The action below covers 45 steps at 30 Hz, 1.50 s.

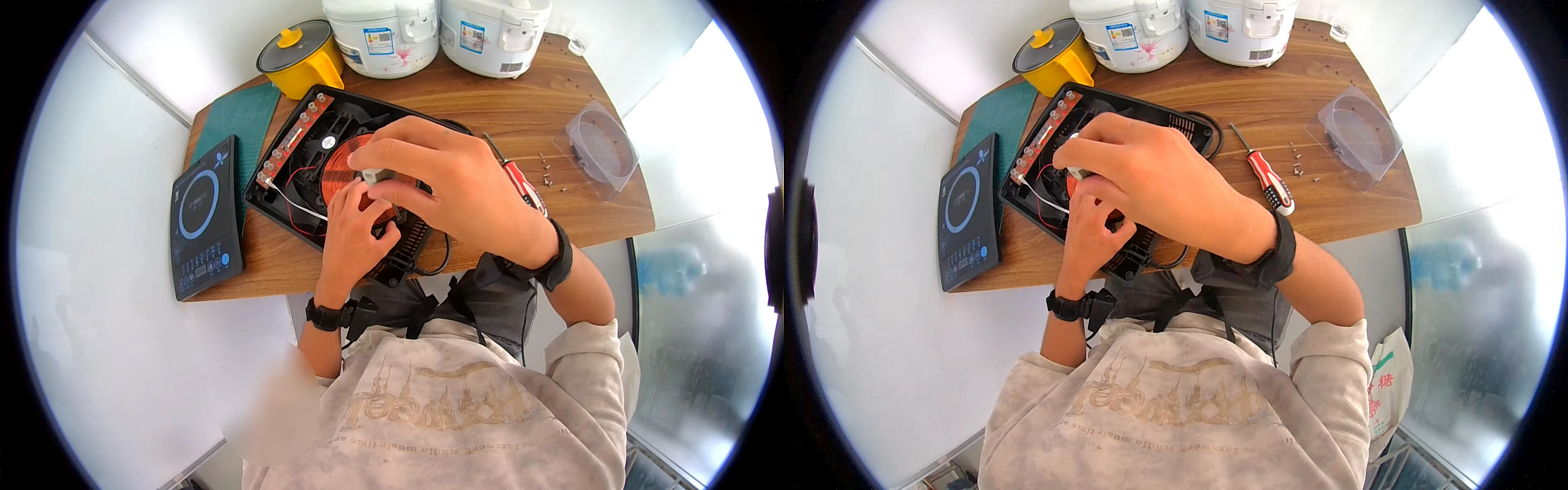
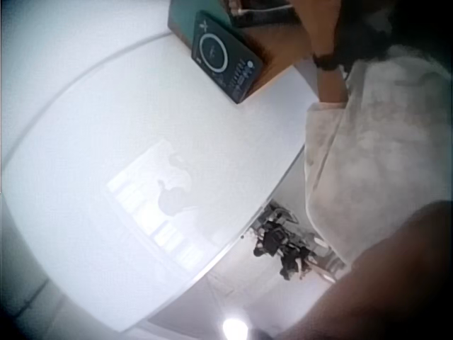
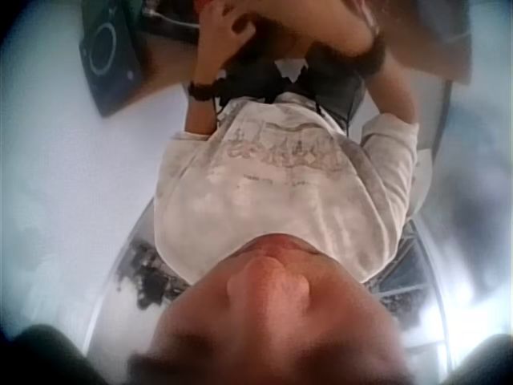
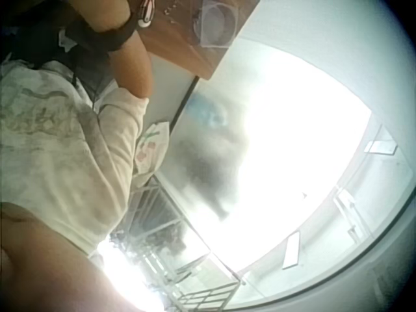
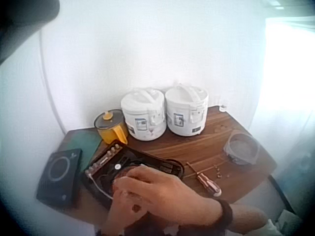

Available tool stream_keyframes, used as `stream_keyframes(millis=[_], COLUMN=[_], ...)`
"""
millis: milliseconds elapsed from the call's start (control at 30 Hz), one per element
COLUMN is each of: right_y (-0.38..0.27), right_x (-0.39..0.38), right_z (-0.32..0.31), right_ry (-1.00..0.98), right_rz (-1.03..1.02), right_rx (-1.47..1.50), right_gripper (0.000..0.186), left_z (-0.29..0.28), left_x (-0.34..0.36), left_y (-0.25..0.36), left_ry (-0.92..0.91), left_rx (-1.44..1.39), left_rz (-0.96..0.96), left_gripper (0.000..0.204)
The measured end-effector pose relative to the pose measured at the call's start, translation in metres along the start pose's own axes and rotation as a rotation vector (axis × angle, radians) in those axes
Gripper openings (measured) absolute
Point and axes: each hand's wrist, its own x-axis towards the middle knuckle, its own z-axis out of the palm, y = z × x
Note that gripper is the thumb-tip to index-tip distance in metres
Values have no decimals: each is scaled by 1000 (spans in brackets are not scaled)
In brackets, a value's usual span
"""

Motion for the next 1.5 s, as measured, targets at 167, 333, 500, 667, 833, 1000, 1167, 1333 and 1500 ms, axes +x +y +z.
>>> stream_keyframes(millis=[167,333,500,667,833,1000,1167,1333,1500], right_y=[-6,-1,-3,-7,-2,-10,-15,-10,-4], right_x=[2,0,3,1,2,1,2,1,-2], right_z=[-4,3,-2,-6,-3,-9,-8,-9,-5], right_ry=[-115,-32,-56,-55,8,-22,14,-51,11], right_rz=[112,-51,-21,4,-93,32,35,71,39], right_rx=[22,43,48,56,76,51,56,85,135], right_gripper=[27,29,27,17,13,13,25,23,25], left_z=[-3,1,0,-5,-2,-1,-1,-5,-2], left_x=[1,-2,-2,2,0,0,-1,3,0], left_y=[6,-3,0,6,-1,1,2,7,-1], left_ry=[17,-39,-67,2,-52,-46,-1,-2,-22], left_rx=[-16,-84,-139,-21,-110,-108,-38,-58,-54], left_rz=[-20,-37,-123,-3,-36,-81,-35,-29,-42], left_gripper=[29,32,38,38,37,36,39,38,36])
